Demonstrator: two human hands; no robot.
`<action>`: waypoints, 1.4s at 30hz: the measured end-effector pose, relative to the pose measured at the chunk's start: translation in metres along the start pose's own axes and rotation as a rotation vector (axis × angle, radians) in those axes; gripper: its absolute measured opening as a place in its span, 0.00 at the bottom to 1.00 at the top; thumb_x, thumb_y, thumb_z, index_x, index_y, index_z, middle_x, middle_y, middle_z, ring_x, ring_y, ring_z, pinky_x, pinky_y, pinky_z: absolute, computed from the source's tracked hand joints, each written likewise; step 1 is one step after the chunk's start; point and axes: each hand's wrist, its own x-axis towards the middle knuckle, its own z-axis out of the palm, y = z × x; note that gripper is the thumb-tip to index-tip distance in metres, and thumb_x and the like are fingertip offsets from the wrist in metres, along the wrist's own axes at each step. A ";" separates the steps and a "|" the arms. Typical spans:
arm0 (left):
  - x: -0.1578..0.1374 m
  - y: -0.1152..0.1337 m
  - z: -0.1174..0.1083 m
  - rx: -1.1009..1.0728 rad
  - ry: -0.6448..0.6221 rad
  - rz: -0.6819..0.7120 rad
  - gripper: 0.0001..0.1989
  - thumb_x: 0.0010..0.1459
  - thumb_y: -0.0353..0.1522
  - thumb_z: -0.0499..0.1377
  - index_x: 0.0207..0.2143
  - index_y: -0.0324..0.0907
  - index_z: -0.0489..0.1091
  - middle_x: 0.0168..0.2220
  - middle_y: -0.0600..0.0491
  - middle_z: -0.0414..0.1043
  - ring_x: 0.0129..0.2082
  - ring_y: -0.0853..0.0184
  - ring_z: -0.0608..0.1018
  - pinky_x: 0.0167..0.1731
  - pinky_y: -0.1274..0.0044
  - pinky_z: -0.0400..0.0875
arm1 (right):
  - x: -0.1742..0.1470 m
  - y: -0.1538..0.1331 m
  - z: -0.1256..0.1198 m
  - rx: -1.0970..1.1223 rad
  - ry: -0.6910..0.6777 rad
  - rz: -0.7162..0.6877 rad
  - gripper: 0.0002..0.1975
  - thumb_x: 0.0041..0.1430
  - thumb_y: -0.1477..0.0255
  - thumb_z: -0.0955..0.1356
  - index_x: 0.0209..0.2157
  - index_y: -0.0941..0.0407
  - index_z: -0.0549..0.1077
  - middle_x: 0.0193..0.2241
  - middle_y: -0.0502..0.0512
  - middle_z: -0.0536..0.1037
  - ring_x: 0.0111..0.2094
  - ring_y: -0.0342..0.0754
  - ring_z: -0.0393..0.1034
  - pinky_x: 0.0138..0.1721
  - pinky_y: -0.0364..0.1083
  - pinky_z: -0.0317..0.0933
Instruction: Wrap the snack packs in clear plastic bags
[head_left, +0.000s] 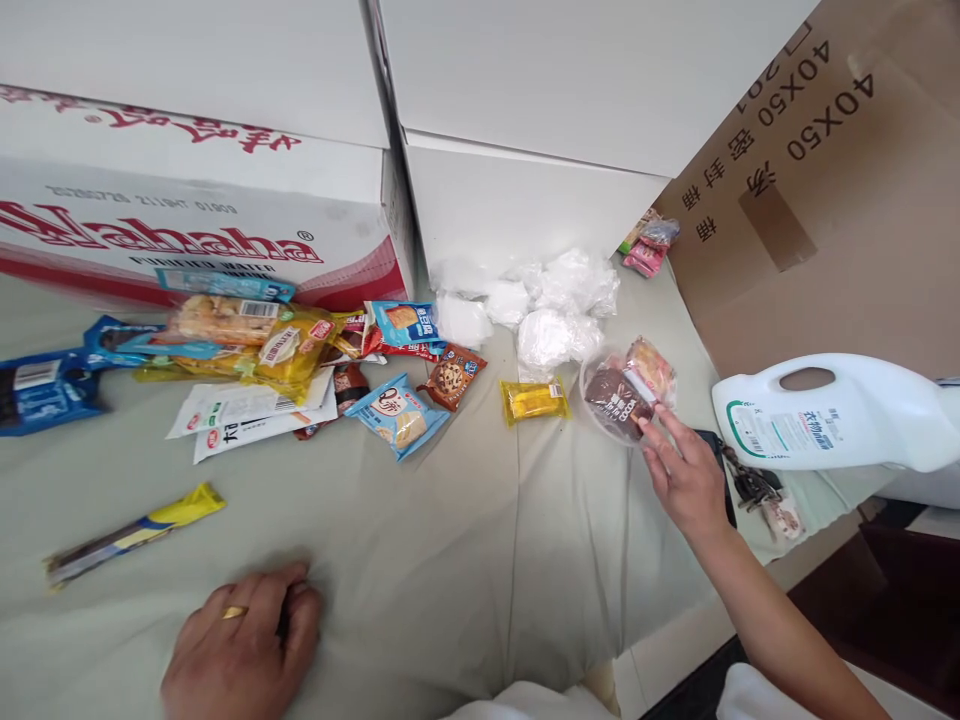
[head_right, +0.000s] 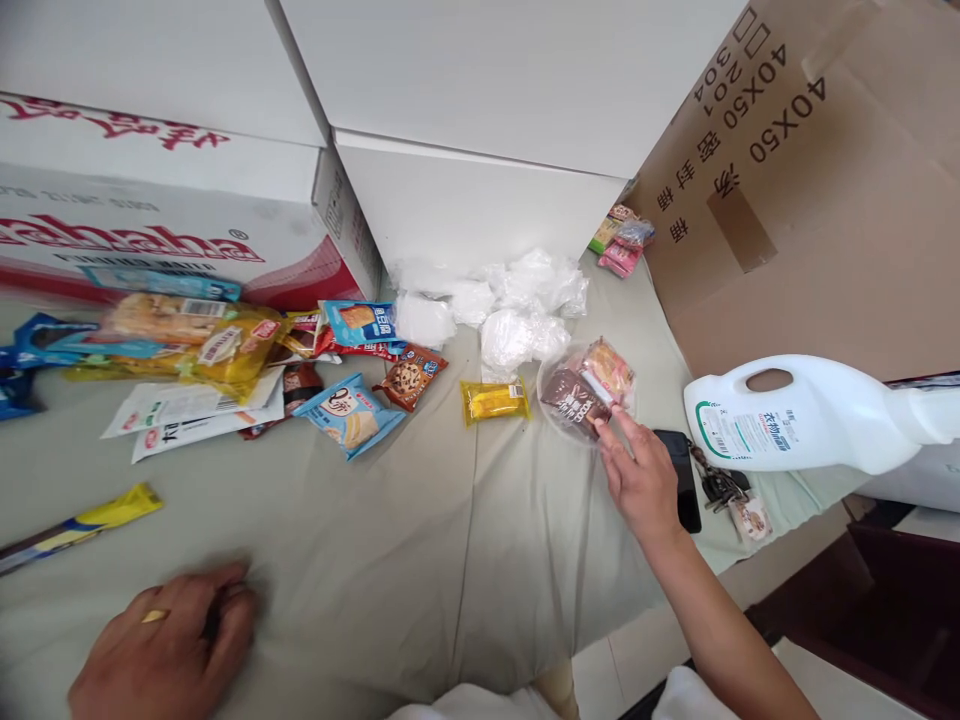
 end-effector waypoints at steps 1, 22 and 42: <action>0.000 0.000 0.000 -0.002 0.001 -0.004 0.04 0.63 0.29 0.53 0.35 0.45 0.65 0.29 0.49 0.73 0.29 0.56 0.73 0.35 0.67 0.65 | 0.004 0.007 0.003 -0.016 0.006 0.034 0.28 0.68 0.72 0.65 0.67 0.41 0.64 0.66 0.55 0.67 0.60 0.60 0.69 0.59 0.63 0.68; 0.001 0.001 -0.001 0.018 -0.006 0.008 0.04 0.63 0.28 0.53 0.35 0.43 0.66 0.29 0.49 0.73 0.29 0.57 0.73 0.35 0.67 0.66 | 0.189 0.169 0.074 0.046 0.041 0.398 0.26 0.65 0.72 0.62 0.64 0.55 0.70 0.66 0.62 0.65 0.64 0.63 0.62 0.63 0.62 0.58; -0.006 -0.007 -0.013 -0.565 0.065 -0.530 0.08 0.62 0.31 0.54 0.38 0.44 0.74 0.34 0.54 0.78 0.34 0.65 0.79 0.37 0.75 0.72 | 0.232 -0.014 0.068 0.395 0.363 0.152 0.16 0.68 0.65 0.62 0.45 0.56 0.79 0.39 0.59 0.81 0.41 0.53 0.75 0.45 0.51 0.68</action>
